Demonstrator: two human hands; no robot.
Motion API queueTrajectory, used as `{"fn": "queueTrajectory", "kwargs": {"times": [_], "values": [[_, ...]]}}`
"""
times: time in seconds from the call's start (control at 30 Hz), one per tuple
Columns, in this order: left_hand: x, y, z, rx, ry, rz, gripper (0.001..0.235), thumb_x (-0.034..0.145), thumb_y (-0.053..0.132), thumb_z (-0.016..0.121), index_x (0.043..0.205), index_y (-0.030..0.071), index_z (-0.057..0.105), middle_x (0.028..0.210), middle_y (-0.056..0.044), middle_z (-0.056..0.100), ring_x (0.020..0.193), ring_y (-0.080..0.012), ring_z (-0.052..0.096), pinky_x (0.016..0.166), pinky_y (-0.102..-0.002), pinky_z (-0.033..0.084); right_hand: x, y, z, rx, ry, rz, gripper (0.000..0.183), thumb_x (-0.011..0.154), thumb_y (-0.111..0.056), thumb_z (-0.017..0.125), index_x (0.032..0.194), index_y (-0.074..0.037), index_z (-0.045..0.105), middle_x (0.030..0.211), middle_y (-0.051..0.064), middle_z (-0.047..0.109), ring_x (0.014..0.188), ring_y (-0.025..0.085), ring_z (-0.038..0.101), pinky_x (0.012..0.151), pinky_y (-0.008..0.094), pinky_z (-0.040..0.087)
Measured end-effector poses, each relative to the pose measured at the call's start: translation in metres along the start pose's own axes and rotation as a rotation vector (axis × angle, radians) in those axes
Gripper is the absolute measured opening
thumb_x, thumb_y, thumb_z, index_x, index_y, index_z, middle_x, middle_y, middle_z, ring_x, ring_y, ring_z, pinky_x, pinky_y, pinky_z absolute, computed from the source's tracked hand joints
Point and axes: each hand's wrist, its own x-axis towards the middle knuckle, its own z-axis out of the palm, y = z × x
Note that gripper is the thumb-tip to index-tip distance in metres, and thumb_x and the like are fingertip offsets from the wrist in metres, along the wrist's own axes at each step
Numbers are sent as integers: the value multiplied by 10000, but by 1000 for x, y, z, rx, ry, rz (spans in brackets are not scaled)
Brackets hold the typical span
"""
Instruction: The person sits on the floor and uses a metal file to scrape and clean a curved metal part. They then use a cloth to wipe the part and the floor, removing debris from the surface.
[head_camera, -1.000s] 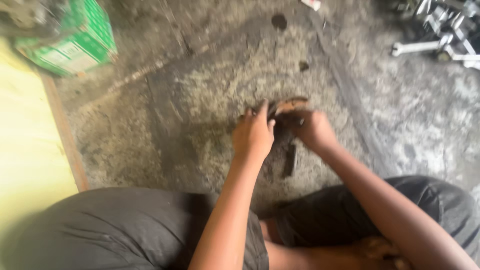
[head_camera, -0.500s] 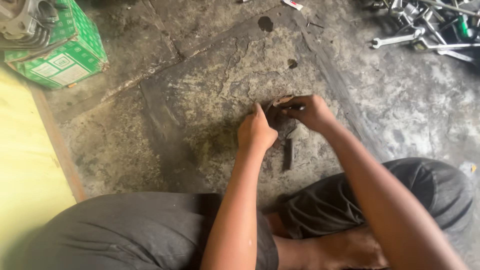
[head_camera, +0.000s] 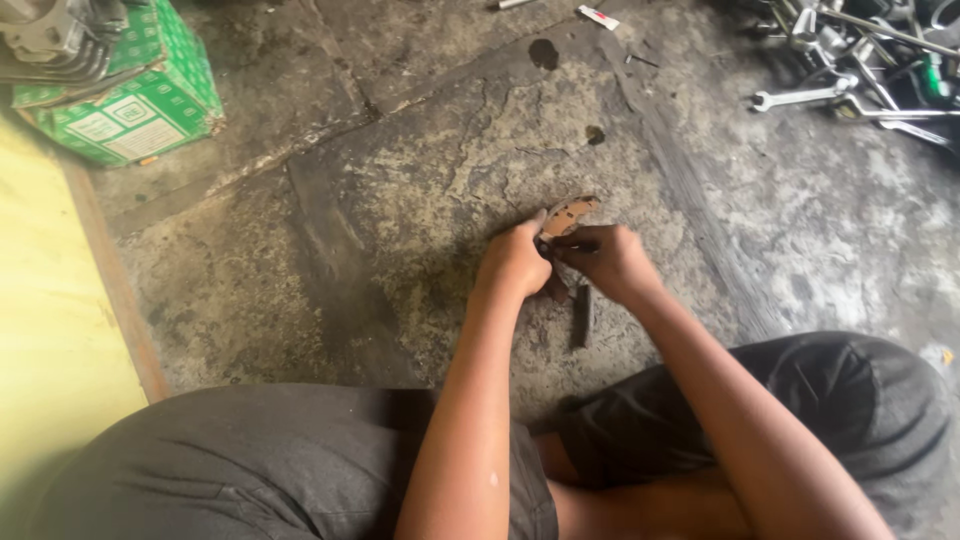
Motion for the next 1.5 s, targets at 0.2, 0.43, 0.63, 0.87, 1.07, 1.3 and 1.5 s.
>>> {"fn": "queueTrajectory", "kwargs": {"times": [0.2,0.43,0.63,0.87,1.07,1.3,1.5], "values": [[5,-8,5,-15,50,85,780,846,22,594,1534,349,429,1440,-164,571,1308,-332,574,1069,-397,496,-4,-4,5,287,-18,199,251,864,-213,807,1101,-135,827,897,48,796,724,136,671,646,310,541],[2,-7,2,-45,45,68,816,813,-19,561,1524,362,439,1437,-146,577,1277,-313,607,1058,-387,499,4,6,-3,239,-60,127,250,873,-236,827,1104,-139,822,915,75,805,759,120,686,649,304,557],[6,-9,7,-78,18,35,840,800,-44,521,1536,353,439,1248,-175,730,997,-319,752,878,-411,596,0,6,-12,11,139,183,227,925,-214,750,1150,-200,785,1062,36,783,732,171,735,688,338,617],[-17,4,-9,-99,-70,-37,814,839,-43,473,1553,345,408,1206,-151,754,878,-304,787,826,-403,616,5,19,-15,232,81,291,218,938,-205,710,1127,-184,816,1012,75,807,731,209,673,713,389,569],[0,-1,1,-9,46,55,804,815,-20,537,1527,342,441,1407,-123,607,1205,-311,660,1005,-391,539,-2,8,5,196,97,134,185,919,-195,807,1096,-144,806,967,91,787,775,157,681,695,336,544],[-5,3,-2,-12,47,45,796,812,-11,551,1517,347,463,1396,-144,611,1238,-313,633,1041,-385,516,-6,-2,-4,166,19,292,216,921,-266,735,1120,-242,815,863,5,777,617,99,571,558,311,502],[-5,-1,-1,-7,113,150,772,794,3,580,1500,299,485,1393,-159,607,1266,-327,600,1049,-390,499,1,4,0,119,181,24,204,921,-205,790,1123,-177,810,908,55,777,662,109,628,601,272,503]]}}
